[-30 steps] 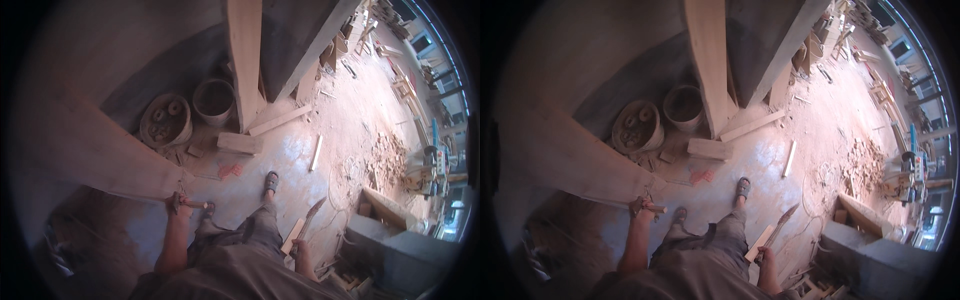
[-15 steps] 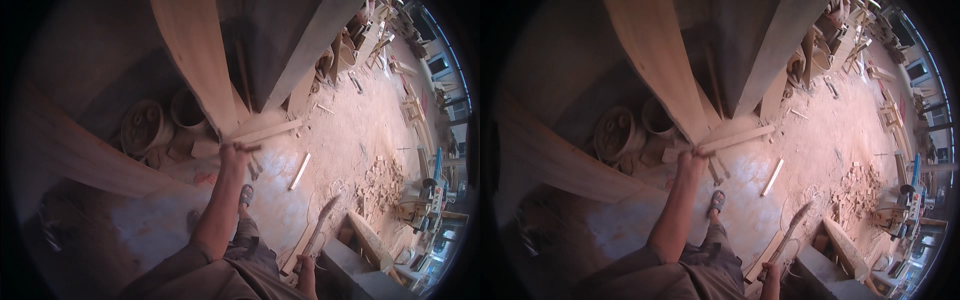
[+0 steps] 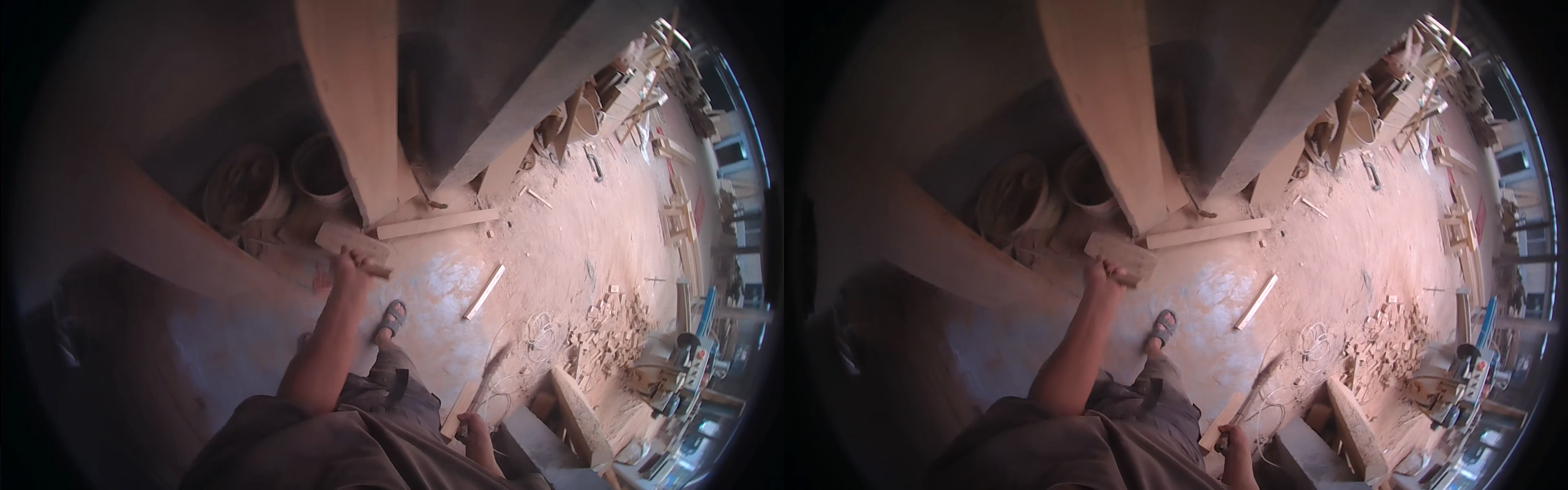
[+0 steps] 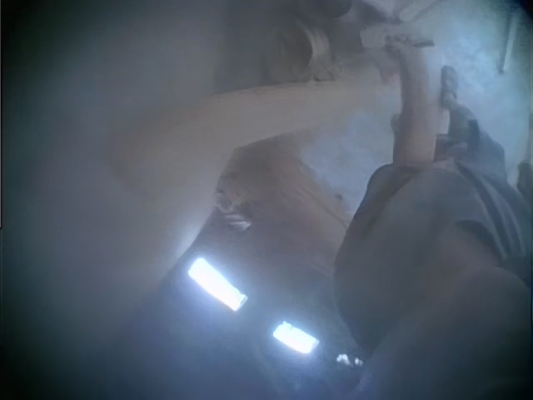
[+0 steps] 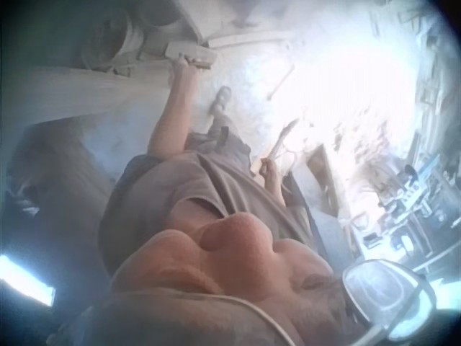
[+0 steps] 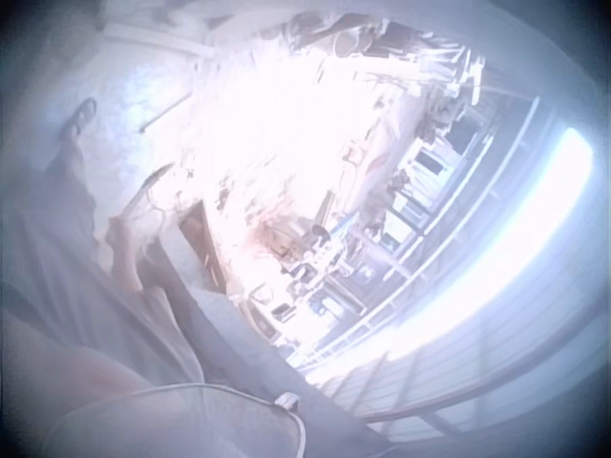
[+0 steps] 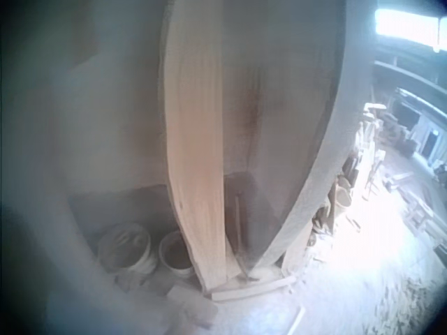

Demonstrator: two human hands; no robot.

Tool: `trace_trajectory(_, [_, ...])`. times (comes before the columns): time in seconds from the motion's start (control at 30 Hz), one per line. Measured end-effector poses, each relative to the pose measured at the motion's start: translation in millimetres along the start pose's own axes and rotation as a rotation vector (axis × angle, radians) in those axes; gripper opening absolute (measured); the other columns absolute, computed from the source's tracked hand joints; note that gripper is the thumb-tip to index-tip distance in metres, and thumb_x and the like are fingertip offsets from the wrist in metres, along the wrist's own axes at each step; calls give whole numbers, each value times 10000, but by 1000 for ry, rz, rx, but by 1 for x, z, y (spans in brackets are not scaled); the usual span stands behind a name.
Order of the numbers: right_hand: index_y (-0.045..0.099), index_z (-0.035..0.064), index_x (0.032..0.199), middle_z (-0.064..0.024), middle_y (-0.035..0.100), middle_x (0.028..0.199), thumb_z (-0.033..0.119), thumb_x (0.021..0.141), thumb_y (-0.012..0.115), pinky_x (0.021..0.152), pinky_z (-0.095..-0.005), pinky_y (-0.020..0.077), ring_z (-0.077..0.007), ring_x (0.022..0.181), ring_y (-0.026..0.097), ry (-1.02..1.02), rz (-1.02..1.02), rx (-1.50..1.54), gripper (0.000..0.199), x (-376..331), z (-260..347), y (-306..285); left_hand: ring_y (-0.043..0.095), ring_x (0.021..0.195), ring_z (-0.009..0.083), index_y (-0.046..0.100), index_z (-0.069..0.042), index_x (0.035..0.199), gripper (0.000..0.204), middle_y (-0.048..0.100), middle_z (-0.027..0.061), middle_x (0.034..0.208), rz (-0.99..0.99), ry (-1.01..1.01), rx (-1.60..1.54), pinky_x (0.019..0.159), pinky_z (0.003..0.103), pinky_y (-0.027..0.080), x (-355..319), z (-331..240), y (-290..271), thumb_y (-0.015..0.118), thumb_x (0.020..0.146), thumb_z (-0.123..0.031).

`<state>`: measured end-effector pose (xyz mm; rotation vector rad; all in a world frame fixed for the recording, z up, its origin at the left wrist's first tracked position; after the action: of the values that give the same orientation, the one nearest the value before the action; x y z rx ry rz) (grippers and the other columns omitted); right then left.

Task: The person sweeps sawdust and small wood scraps into piles using a broom and picks up debris by hand.

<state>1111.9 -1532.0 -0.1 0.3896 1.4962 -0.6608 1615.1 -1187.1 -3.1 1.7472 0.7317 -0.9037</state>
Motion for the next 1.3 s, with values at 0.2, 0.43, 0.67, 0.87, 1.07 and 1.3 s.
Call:
trace_trajectory(0.2, [702, 70, 965, 6, 533, 689, 325, 905, 588, 609, -262, 403, -138, 617, 507, -266, 67, -625, 286, -109, 56, 107, 355, 470, 96, 488, -177, 807, 223, 427, -45, 644, -286, 15, 116, 467, 283, 321, -80, -86, -168, 608, 969, -272])
trace_trajectory(0.43, [694, 23, 875, -37, 583, 645, 236, 870, 677, 514, -301, 449, -145, 573, 577, -338, 273, -1385, 214, -72, 62, 170, 385, 485, 115, 499, -141, 814, 235, 448, -16, 641, -196, -172, 54, 487, 323, 330, -153, -92, -240, 629, 967, -263])
trace_trajectory(0.67, [662, 2, 815, -104, 610, 596, 241, 858, 681, 379, -377, 446, -237, 441, 576, -160, 294, -1624, 243, -57, 41, 273, 402, 544, 109, 492, -105, 813, 204, 467, 12, 693, 52, -128, -104, 514, 296, 331, -235, -188, -312, 559, 985, -191])
trace_trajectory(0.87, [702, 12, 1027, -103, 709, 923, 300, 937, 613, 699, -326, 534, -179, 803, 674, -162, 100, -1886, 314, -124, -8, 363, 402, 549, 122, 487, -81, 837, 215, 461, 14, 714, 71, -145, -351, 502, 281, 332, -279, -236, -453, 570, 972, -226])
trace_trajectory(1.07, [661, -20, 1061, -124, 701, 845, 240, 847, 709, 609, -414, 563, -251, 654, 674, -182, 32, -1814, 341, -140, -64, 467, 440, 521, 138, 463, -126, 921, 245, 458, 10, 683, -37, 156, -419, 460, 322, 347, -333, -293, -552, 619, 973, -307])
trace_trajectory(1.3, [681, 35, 986, -91, 661, 789, 249, 764, 744, 576, -395, 504, -234, 628, 627, -169, 124, -2039, 315, -134, -158, 580, 363, 437, 126, 420, -142, 956, 318, 416, 8, 613, -435, 280, -578, 393, 281, 299, -351, -324, -702, 636, 979, -374])
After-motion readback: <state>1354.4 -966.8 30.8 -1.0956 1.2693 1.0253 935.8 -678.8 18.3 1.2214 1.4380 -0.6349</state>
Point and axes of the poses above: each hand's wrist, its own x-axis towards the middle knuckle, its own y-axis out of the palm, z = x × y, the point moved 8 cm from there along x, towards the middle knuckle
